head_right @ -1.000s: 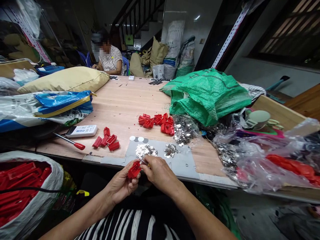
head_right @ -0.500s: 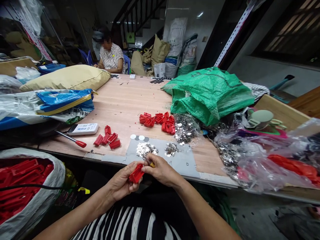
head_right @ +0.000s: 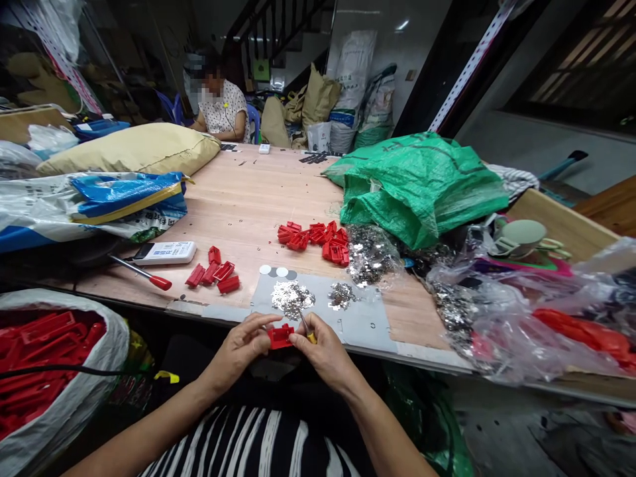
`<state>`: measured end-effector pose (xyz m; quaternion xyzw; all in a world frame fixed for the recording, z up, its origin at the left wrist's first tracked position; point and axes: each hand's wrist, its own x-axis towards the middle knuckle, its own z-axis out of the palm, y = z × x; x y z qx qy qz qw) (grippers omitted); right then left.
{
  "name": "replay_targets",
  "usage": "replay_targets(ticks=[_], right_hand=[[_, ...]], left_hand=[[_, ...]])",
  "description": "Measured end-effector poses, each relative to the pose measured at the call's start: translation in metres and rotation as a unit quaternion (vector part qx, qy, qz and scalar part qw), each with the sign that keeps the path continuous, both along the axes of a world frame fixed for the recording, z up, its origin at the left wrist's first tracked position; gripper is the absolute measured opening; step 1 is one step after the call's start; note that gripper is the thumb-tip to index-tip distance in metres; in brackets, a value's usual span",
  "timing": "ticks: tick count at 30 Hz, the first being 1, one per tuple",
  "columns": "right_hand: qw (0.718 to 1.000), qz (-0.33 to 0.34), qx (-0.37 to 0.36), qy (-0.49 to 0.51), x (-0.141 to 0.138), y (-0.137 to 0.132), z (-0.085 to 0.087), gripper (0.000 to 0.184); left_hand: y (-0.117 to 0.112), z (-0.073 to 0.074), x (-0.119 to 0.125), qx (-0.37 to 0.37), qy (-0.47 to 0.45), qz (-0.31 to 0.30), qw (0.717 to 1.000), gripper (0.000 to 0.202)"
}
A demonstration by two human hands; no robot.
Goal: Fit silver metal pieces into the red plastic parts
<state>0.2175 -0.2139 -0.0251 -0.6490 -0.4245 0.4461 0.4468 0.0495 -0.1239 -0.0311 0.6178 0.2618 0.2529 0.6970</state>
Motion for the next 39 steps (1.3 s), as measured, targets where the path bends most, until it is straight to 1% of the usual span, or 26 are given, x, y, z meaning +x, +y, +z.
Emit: replay_targets(ticks=[2,3,5,7,10,13,15,17,20,24,28,30,32,34,36,38,39], right_hand=[[1.0,-0.009,0.008,-0.016,-0.003,-0.002,-0.003,0.032],[1.0,-0.01,0.014,-0.024,-0.005,-0.002,-0.004,0.032],[0.999,-0.008,0.02,-0.037,-0.009,-0.003,-0.006,0.03],[0.999,-0.004,0.02,-0.042,-0.012,-0.004,-0.008,0.028],[0.999,-0.001,0.025,-0.024,-0.016,-0.009,-0.011,0.028],[0.999,0.001,0.021,0.034,-0.019,-0.016,-0.012,0.03],[0.997,0.006,0.005,0.079,-0.022,-0.021,-0.011,0.033],[0.993,0.008,-0.012,0.117,-0.024,-0.025,-0.01,0.037],[0.988,0.004,-0.026,0.153,-0.027,-0.029,-0.008,0.041],[0.98,0.018,-0.032,0.193,-0.029,-0.031,-0.008,0.042],[0.963,0.022,-0.043,0.266,-0.036,-0.03,-0.009,0.046],[0.955,0.011,-0.043,0.294,-0.042,-0.029,-0.012,0.046],[0.953,-0.006,-0.035,0.3,-0.046,-0.026,-0.014,0.045],[0.96,-0.01,-0.026,0.28,-0.046,-0.021,-0.015,0.044],[0.977,0.005,-0.027,0.213,-0.04,-0.016,-0.015,0.04],[0.997,0.0,-0.019,0.073,-0.029,-0.008,-0.012,0.032],[1.0,-0.012,-0.009,-0.021,-0.023,-0.004,-0.011,0.027]], left_hand=[[-0.002,0.001,-0.003,0.149,-0.012,0.009,0.989,0.039],[-0.003,0.001,-0.004,0.196,-0.015,0.01,0.98,0.038],[-0.006,0.0,-0.005,0.239,-0.009,0.008,0.971,0.032],[-0.009,-0.002,-0.006,0.238,0.0,0.002,0.971,0.028],[-0.012,-0.003,-0.008,0.209,0.004,-0.005,0.978,0.026],[-0.015,-0.003,-0.011,0.216,0.006,-0.01,0.976,0.025],[-0.017,-0.004,-0.013,0.231,0.005,-0.018,0.973,0.024],[-0.018,-0.005,-0.015,0.231,0.0,-0.024,0.973,0.024],[-0.019,-0.006,-0.018,0.203,-0.014,-0.026,0.979,0.026],[-0.018,-0.006,-0.022,0.157,-0.026,-0.028,0.987,0.027],[-0.014,-0.007,-0.028,0.108,-0.045,-0.041,0.992,0.026],[-0.011,-0.009,-0.031,0.108,-0.051,-0.038,0.992,0.025],[-0.009,-0.013,-0.032,0.124,-0.053,-0.023,0.991,0.025],[-0.007,-0.016,-0.032,0.131,-0.053,-0.001,0.99,0.025],[-0.005,-0.017,-0.031,0.113,-0.052,0.028,0.992,0.025],[-0.003,-0.017,-0.029,0.066,-0.054,0.068,0.994,0.025],[-0.001,-0.016,-0.028,0.039,-0.056,0.089,0.994,0.026]])
